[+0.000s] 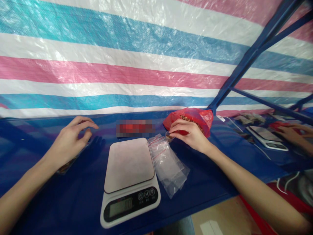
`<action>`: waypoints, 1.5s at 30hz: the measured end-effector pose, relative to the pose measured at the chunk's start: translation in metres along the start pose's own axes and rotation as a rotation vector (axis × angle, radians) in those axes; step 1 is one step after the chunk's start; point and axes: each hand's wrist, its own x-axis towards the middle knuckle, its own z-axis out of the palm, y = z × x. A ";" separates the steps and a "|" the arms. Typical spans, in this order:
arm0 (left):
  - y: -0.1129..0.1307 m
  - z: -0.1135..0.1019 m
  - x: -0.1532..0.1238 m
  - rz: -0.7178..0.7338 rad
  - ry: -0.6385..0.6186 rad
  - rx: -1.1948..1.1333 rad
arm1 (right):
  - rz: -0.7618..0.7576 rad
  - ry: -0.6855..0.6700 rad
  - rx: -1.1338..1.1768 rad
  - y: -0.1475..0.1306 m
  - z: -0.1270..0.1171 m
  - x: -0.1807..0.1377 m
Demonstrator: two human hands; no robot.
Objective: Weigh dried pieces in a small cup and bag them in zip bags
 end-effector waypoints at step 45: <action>0.002 -0.011 -0.008 -0.282 -0.009 0.000 | 0.232 0.019 -0.312 0.081 -0.056 -0.015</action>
